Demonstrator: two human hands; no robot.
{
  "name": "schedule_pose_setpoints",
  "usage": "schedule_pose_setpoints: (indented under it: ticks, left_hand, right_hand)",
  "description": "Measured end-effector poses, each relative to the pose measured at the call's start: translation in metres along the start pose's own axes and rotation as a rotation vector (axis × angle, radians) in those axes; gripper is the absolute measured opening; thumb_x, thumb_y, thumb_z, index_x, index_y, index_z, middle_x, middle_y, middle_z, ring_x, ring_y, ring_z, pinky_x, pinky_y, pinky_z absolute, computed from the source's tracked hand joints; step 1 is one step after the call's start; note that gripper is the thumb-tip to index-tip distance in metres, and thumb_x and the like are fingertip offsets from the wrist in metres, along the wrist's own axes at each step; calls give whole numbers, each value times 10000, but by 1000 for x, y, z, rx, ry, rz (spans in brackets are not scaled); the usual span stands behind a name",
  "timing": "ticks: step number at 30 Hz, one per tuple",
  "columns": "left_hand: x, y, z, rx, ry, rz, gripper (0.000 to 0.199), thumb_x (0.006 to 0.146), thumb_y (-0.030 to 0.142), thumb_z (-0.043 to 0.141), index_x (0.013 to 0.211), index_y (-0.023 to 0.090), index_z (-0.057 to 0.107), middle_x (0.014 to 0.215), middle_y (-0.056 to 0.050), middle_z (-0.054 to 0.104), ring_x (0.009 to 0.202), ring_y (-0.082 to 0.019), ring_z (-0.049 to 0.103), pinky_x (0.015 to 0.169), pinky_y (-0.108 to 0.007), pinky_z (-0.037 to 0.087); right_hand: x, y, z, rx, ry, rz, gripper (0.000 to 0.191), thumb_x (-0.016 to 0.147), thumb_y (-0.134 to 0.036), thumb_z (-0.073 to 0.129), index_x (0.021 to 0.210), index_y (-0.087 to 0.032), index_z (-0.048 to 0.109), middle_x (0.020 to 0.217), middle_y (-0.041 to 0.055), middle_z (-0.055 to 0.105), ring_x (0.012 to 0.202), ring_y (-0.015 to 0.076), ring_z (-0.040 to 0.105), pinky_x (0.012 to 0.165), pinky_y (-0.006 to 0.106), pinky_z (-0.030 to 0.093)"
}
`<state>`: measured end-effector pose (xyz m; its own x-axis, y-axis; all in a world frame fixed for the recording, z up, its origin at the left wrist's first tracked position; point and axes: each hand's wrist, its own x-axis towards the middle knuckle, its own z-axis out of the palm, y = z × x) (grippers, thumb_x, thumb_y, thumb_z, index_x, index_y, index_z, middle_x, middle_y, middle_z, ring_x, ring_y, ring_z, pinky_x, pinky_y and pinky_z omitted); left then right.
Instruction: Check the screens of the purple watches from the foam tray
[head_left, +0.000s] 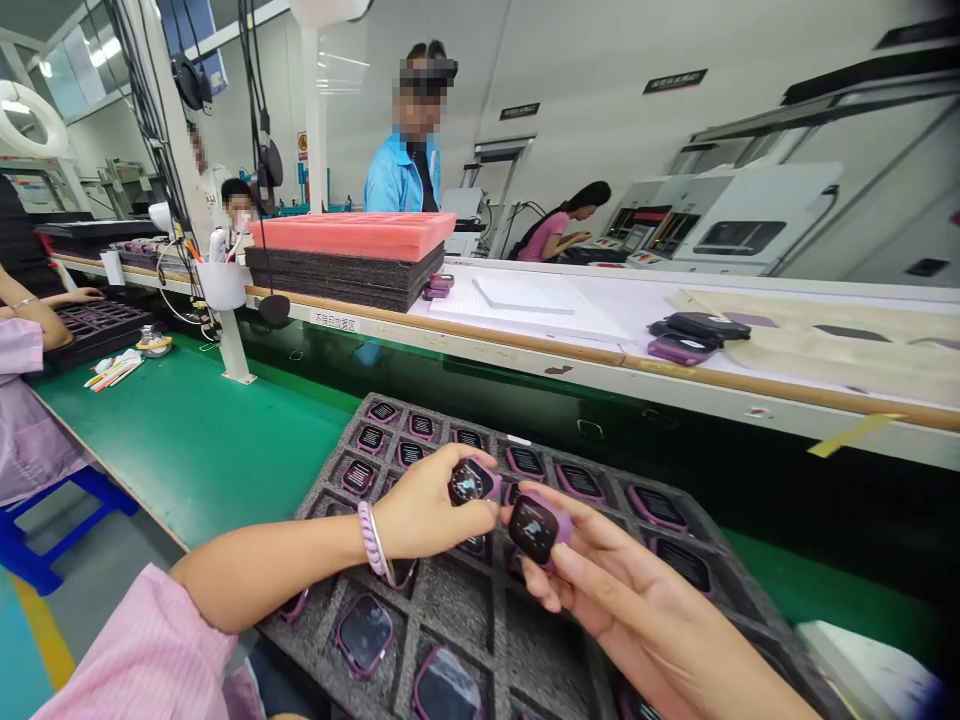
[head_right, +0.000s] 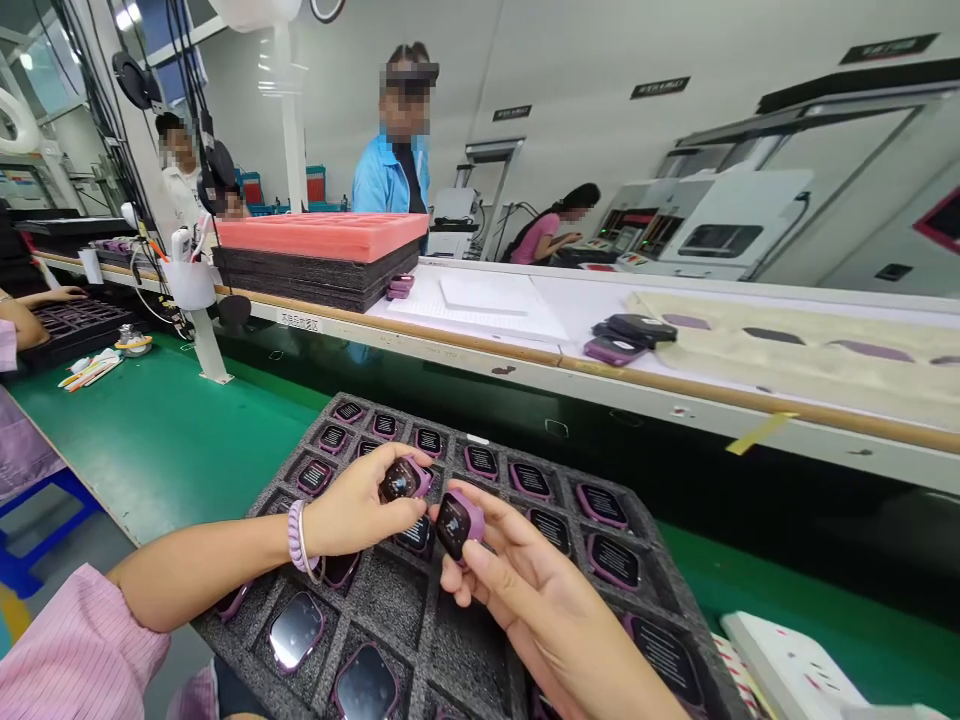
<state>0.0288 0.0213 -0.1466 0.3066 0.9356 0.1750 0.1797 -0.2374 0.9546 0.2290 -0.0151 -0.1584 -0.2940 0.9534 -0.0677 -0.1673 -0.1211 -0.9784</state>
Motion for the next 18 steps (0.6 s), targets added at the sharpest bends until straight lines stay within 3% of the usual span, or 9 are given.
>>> schedule_pose_setpoints:
  ticks: [6, 11, 18]
  left_hand:
    - [-4, 8, 0, 241, 25, 155, 465, 765, 161, 616, 1225, 138, 556, 940, -37, 645, 844, -182, 591, 903, -311, 463]
    - [-5, 7, 1, 255, 16, 182, 451, 765, 145, 585, 1214, 143, 547, 944, -36, 656, 902, -194, 620, 918, -305, 476]
    - [-3, 2, 1, 249, 37, 212, 442, 757, 165, 561, 1198, 154, 546, 951, -36, 654, 871, -189, 606, 896, -320, 473]
  right_hand:
    - [0, -6, 8, 156, -42, -57, 525, 809, -434, 885, 1263, -306, 654, 937, 33, 626, 744, 168, 587, 677, 251, 512]
    - [1, -8, 10, 205, -111, -57, 501, 817, -414, 889, 1248, -307, 656, 874, 21, 632, 716, 148, 576, 671, 233, 491]
    - [1, -6, 10, 210, -123, -72, 469, 844, -377, 874, 1254, -305, 658, 966, 25, 621, 734, 138, 580, 689, 238, 493]
